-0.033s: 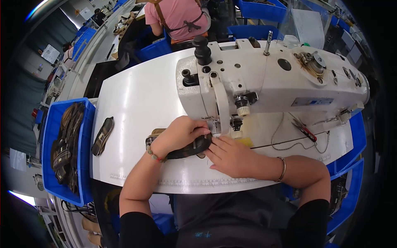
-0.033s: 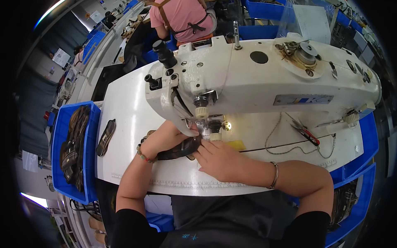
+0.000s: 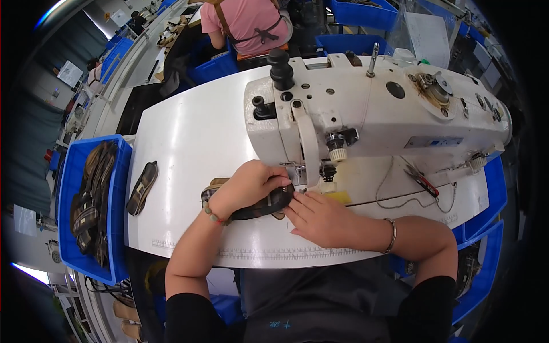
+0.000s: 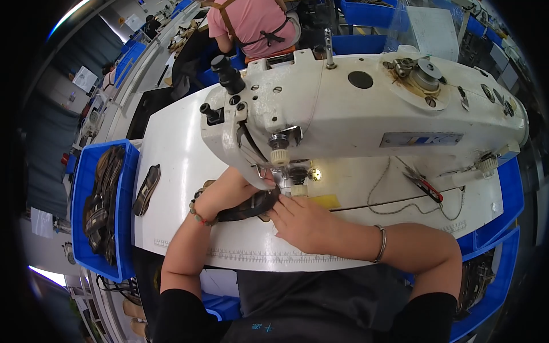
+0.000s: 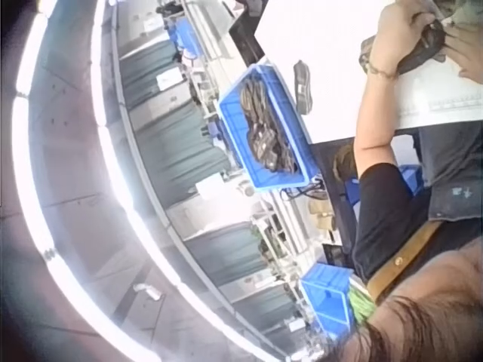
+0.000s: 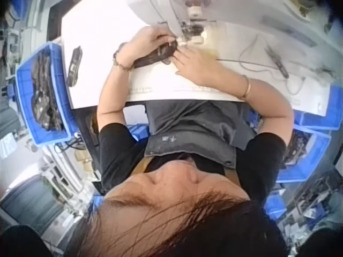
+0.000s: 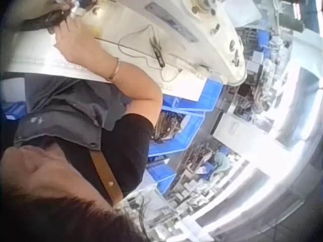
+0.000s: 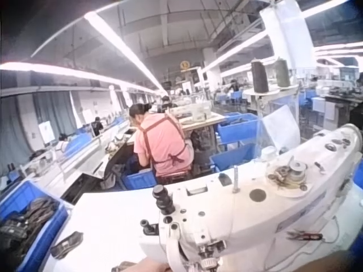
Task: Sewing and sorting shoe insoles in a workshop.
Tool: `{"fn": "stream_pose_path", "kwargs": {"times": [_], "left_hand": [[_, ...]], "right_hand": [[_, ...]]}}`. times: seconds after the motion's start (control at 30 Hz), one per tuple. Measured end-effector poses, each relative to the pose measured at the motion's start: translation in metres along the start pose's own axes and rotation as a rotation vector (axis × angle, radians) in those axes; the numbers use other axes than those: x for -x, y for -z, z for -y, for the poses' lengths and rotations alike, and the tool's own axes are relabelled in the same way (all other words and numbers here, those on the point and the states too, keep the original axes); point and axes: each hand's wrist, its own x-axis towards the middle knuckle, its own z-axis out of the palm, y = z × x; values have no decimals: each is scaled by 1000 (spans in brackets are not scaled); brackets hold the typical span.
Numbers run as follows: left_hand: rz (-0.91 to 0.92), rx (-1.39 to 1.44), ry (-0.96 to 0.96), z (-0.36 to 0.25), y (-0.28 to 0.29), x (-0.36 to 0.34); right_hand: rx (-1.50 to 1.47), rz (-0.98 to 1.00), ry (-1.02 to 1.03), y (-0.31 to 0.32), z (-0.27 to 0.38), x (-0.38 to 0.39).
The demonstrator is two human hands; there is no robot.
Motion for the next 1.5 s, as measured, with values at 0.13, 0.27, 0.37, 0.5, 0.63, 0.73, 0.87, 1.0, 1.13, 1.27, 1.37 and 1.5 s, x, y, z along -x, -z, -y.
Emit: {"fn": "stream_pose_path", "kwargs": {"times": [0.13,0.27,0.37,0.5,0.63,0.73,0.87,1.0,1.13,1.27,1.37,1.5], "left_hand": [[18,15,76,2,-3,1],[6,115,136,4,-3,-1],[-1,190,117,7,-2,-2],[19,194,130,10,-1,-5],[22,140,92,7,0,-6],[9,75,113,1,0,-5],[-28,-21,83,-6,0,-2],[-72,-88,96,-13,-2,2],[-101,-207,128,-15,-6,4],[-119,-242,121,-14,-7,4],[-144,-227,105,-14,-7,4],[-137,-275,122,-13,-8,4]], "right_hand": [[91,-126,49,-2,-3,-1],[73,-276,137,-3,-16,-8],[242,-270,82,-2,-18,-9],[381,-418,37,-7,-17,-15],[405,-412,50,-10,-17,-16],[349,-286,104,-7,-16,-13],[329,-144,52,-4,-10,-11],[324,-110,27,0,-7,-9],[287,-147,51,0,-7,-9],[286,-162,67,0,-6,-10],[293,-193,76,1,-6,-12],[332,-172,61,2,-4,-11]]}}
